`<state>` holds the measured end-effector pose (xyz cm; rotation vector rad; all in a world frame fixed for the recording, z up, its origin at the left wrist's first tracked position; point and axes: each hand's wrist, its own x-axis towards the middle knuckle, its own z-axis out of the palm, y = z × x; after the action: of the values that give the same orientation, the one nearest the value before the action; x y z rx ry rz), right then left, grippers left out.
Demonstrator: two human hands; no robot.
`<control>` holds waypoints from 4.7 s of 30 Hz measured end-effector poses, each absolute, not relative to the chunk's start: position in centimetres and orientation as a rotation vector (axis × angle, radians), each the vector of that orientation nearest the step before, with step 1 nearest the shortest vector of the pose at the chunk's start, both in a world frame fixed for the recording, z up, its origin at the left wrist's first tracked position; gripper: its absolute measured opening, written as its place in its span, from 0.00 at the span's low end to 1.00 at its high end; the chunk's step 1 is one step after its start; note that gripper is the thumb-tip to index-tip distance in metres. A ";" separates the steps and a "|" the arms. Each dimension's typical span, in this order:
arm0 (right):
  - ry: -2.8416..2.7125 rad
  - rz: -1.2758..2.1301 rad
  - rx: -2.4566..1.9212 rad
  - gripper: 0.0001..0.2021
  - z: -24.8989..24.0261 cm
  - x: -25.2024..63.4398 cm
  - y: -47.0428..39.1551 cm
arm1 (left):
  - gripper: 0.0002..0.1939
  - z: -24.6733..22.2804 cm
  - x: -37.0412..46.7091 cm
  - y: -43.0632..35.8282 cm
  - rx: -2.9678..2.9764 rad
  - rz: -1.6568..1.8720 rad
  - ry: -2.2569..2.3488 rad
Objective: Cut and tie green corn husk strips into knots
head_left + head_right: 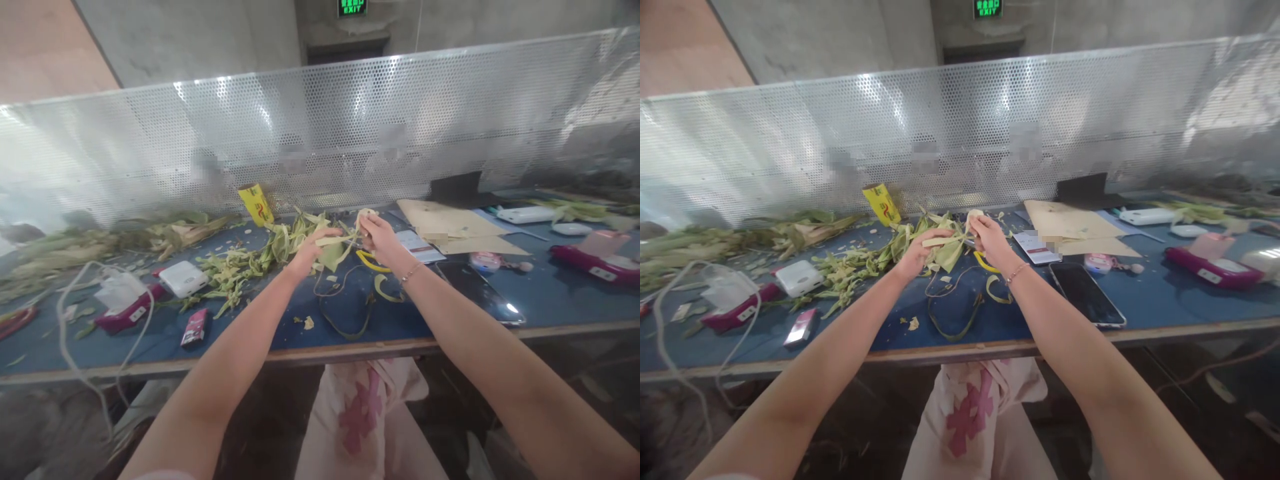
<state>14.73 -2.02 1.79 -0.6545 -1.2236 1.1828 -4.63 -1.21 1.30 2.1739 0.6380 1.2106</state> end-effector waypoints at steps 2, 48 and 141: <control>-1.250 1.284 -0.621 0.20 1.9 15.2 -2.1 | 0.22 1.4 -5.0 -0.7 2.287 1.212 0.667; -2.234 0.296 -0.933 0.07 2.5 14.5 -4.7 | 0.15 1.5 -4.3 -2.3 1.941 1.017 0.791; -2.226 0.194 -0.985 0.04 1.0 13.7 -3.5 | 0.06 0.2 -3.7 -0.9 1.983 1.305 0.978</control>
<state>13.65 -3.50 0.97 -0.9847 -2.2256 0.1940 -3.74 -0.92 0.25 1.9829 0.9779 1.3046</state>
